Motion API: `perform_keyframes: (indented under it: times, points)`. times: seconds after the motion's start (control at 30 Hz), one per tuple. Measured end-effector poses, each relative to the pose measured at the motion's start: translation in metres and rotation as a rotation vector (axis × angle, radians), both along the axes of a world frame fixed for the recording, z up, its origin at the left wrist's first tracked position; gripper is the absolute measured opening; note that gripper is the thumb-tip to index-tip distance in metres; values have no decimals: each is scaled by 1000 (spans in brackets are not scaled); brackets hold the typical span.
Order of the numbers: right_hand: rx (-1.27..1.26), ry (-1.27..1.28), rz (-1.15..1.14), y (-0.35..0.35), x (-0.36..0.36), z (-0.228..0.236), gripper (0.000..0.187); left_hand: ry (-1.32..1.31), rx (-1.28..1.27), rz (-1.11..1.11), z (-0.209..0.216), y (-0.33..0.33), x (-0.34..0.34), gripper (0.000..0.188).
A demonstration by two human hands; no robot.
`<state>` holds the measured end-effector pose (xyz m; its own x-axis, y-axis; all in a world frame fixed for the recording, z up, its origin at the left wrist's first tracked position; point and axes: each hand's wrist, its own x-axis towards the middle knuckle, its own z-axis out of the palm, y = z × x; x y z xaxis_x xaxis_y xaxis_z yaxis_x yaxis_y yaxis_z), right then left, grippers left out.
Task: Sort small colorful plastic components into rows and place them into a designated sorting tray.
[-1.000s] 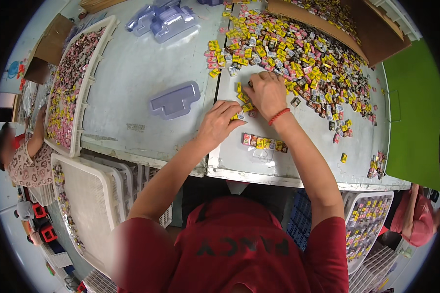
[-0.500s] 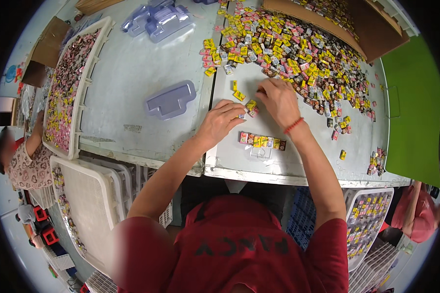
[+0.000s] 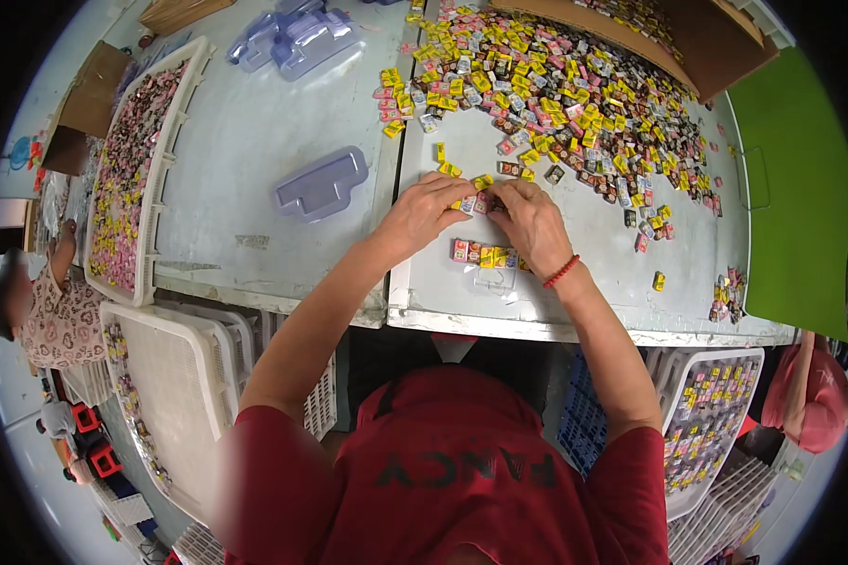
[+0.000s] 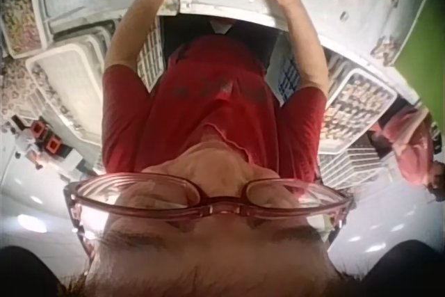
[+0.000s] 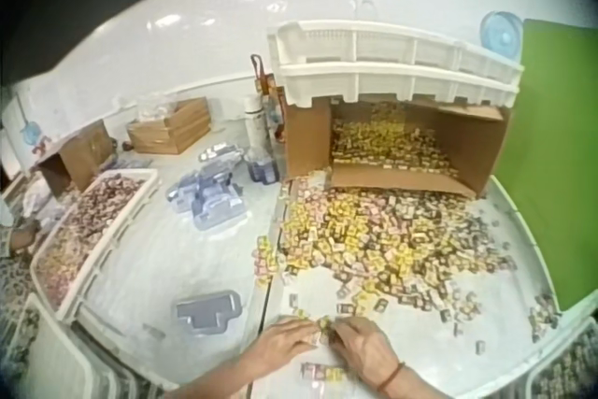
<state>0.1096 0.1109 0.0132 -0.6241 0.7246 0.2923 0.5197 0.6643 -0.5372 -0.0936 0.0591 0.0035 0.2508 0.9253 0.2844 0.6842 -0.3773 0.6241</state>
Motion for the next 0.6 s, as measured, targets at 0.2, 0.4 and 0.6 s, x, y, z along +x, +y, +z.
perform_keyframes:
  times: [0.2,0.4,0.6]
  points:
    - [-54,-24,50,-1,6,6,44,-1,26,-28,0,-1,-1,38]
    - [-81,-20,51,1,4,2,46,-14,-28,-22,-1,1,-3,36]
    - [-54,36,12,2,0,-3,37,-23,25,-39,-2,3,0,34]
